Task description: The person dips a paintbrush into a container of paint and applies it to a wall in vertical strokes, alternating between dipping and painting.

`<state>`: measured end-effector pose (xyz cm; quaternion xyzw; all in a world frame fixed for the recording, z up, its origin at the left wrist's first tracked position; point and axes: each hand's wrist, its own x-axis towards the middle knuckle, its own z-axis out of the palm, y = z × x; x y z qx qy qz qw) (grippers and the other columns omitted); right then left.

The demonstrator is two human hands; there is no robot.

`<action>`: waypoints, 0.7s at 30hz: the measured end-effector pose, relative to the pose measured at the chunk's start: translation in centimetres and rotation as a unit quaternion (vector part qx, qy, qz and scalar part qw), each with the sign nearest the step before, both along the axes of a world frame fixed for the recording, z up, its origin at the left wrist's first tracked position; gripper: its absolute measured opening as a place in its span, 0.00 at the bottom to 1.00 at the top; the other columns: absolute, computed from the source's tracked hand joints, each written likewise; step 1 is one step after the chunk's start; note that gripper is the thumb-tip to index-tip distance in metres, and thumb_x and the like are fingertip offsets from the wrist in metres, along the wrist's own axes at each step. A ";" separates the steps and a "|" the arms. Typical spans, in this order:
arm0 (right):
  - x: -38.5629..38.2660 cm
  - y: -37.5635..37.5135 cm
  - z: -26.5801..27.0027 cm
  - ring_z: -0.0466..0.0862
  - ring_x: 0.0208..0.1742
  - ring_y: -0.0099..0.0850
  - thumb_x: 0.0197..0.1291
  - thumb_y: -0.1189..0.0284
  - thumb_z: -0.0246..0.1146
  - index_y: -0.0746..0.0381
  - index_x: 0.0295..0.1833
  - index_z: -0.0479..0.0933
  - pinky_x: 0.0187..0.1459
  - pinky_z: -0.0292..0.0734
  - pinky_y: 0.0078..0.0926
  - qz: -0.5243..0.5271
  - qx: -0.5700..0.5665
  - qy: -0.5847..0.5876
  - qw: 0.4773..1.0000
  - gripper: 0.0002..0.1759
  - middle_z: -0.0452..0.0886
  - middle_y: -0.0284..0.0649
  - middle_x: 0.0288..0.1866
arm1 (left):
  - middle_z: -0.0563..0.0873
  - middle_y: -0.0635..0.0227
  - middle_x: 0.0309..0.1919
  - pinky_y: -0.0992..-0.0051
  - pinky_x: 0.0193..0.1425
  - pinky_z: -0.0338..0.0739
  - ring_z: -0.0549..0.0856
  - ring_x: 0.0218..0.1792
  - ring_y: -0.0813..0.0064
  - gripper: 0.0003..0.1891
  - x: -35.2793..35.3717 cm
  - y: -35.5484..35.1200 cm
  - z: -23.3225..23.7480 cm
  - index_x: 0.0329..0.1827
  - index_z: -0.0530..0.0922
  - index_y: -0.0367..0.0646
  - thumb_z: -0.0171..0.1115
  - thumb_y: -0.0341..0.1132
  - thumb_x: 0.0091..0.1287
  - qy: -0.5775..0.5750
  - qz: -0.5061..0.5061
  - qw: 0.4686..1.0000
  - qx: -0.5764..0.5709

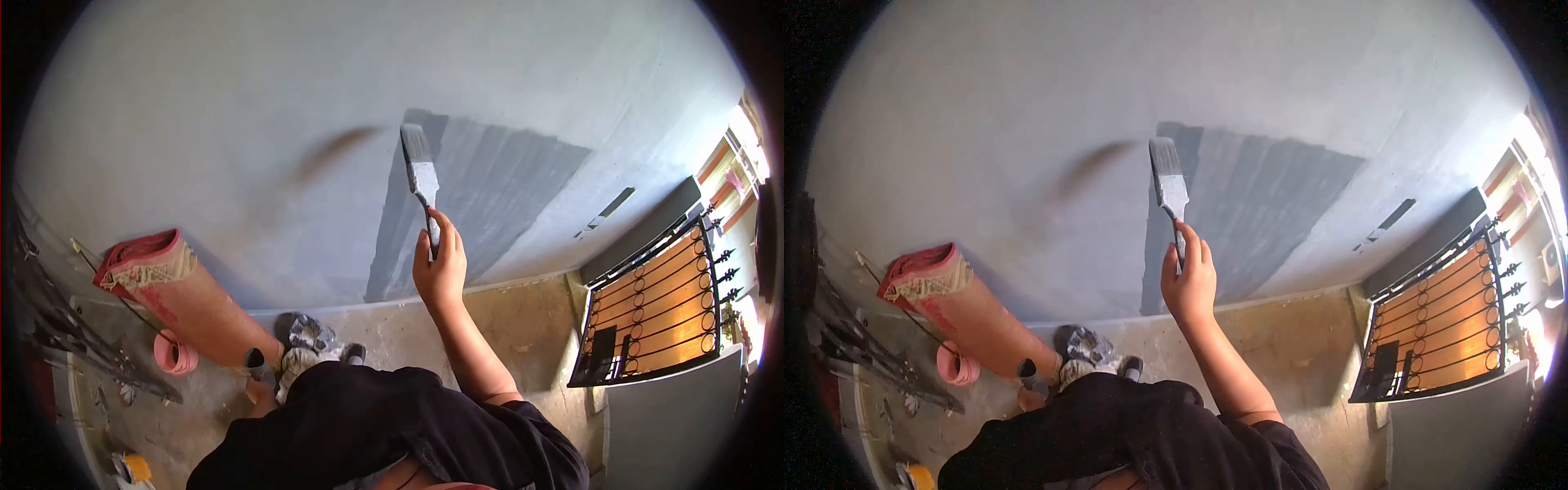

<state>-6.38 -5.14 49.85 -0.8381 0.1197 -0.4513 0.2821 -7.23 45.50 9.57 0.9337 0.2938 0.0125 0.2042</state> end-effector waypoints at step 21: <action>5.9 3.6 -3.8 0.82 0.36 0.44 0.60 0.87 0.64 0.70 0.60 0.80 0.39 0.80 0.36 -0.098 -0.029 0.025 0.995 0.21 0.87 0.50 0.50 | 0.88 0.44 0.40 0.50 0.47 0.78 0.87 0.45 0.40 0.21 13.3 0.9 -3.9 0.46 0.85 0.37 0.72 0.48 0.63 0.042 -0.214 0.976 -0.016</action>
